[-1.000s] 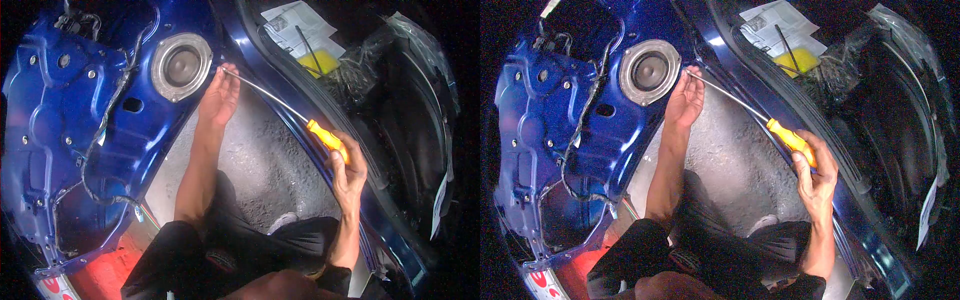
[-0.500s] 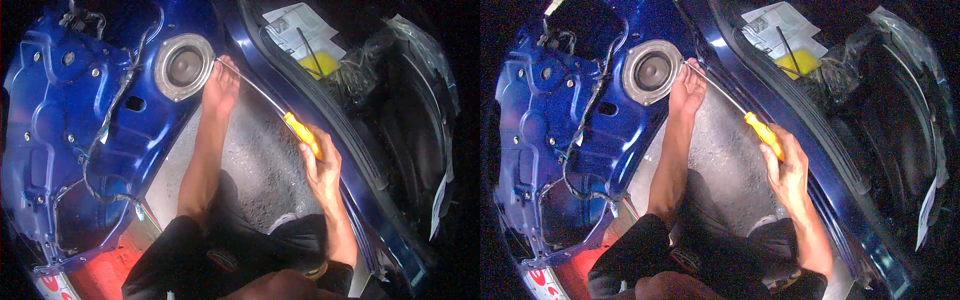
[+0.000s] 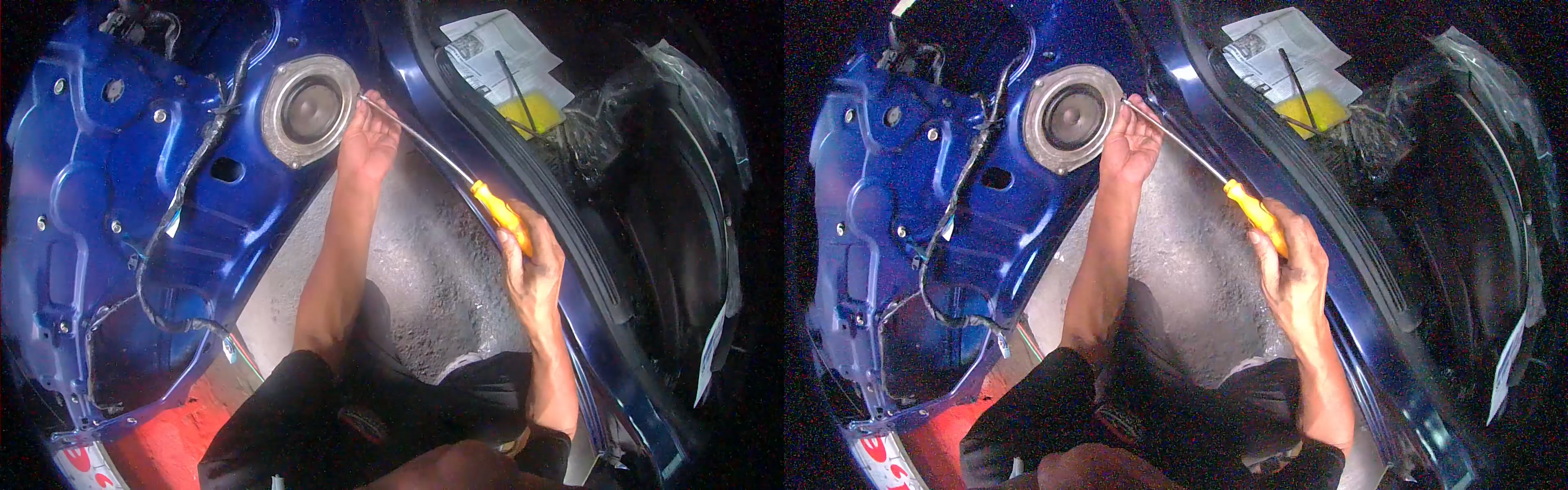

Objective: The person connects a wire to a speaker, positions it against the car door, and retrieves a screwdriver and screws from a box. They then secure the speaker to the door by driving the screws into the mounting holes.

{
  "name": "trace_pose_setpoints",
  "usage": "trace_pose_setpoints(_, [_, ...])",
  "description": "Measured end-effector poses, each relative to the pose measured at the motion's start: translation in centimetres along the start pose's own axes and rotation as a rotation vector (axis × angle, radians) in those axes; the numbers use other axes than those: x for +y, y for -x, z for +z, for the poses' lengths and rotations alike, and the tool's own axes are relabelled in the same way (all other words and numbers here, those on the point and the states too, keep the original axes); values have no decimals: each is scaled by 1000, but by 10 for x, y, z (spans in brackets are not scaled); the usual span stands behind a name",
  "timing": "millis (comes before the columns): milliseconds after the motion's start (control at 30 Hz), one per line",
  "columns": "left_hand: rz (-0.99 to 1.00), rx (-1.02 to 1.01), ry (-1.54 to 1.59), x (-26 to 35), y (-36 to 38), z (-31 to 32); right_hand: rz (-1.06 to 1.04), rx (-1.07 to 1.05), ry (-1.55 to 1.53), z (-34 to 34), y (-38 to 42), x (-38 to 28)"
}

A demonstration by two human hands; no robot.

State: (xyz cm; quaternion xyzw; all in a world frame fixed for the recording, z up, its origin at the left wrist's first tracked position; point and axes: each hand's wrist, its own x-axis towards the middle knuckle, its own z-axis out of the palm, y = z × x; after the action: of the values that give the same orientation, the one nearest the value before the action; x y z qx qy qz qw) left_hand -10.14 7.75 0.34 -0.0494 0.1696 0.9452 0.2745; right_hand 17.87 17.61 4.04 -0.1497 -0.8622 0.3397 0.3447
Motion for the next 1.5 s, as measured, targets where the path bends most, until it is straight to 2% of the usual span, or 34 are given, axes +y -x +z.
trace_pose_setpoints(167, [-32, -91, 40, 5, -3, -6, -15, 2, 22, 0, -2, 1])
trace_pose_setpoints(367, [-24, -80, 94, 5, -7, -8, -94, 6, 93, -2, -9, -7])
trace_pose_setpoints(467, [15, -67, 111, 4, -7, -6, -46, -36, 208, -10, -15, -25])
trace_pose_setpoints(667, [40, -29, -26, 0, 8, -3, -113, 13, 105, -11, -29, -32])
trace_pose_setpoints(767, [-67, -132, -184, -3, 22, -4, 273, -22, -188, -7, -27, -35])
trace_pose_setpoints(800, [-117, -274, -99, -4, 19, -10, 379, -86, -229, -11, -29, -39])
trace_pose_setpoints(900, [-3, -103, -37, -10, 16, -3, 469, -174, -335, -23, -22, -53])
trace_pose_setpoints(1033, [49, -70, -37, -12, 17, 4, -139, -59, 201, -23, -8, -22])
trace_pose_setpoints(1067, [68, -30, -56, -12, 17, 6, -94, -55, 194, -22, -8, -24])
trace_pose_setpoints(1167, [125, 1, -123, -13, 16, 9, 246, -69, -97, -28, -17, -36])
trace_pose_setpoints(1200, [154, 21, -165, -15, 16, 11, 398, -112, -96, -27, -19, -27])
trace_pose_setpoints(1333, [219, 29, -262, -21, 13, 4, 542, -144, -321, -20, -11, -7])
trace_pose_setpoints(1433, [168, -93, -274, -13, 17, 5, 512, -140, -298, -15, -9, -2])
trace_pose_setpoints(1467, [237, -32, -338, -16, 22, 13, 533, -157, -277, -14, -10, 0])
trace_pose_setpoints(1500, [221, -50, -348, -15, 23, 11, 601, -204, -237, -17, -14, -1])
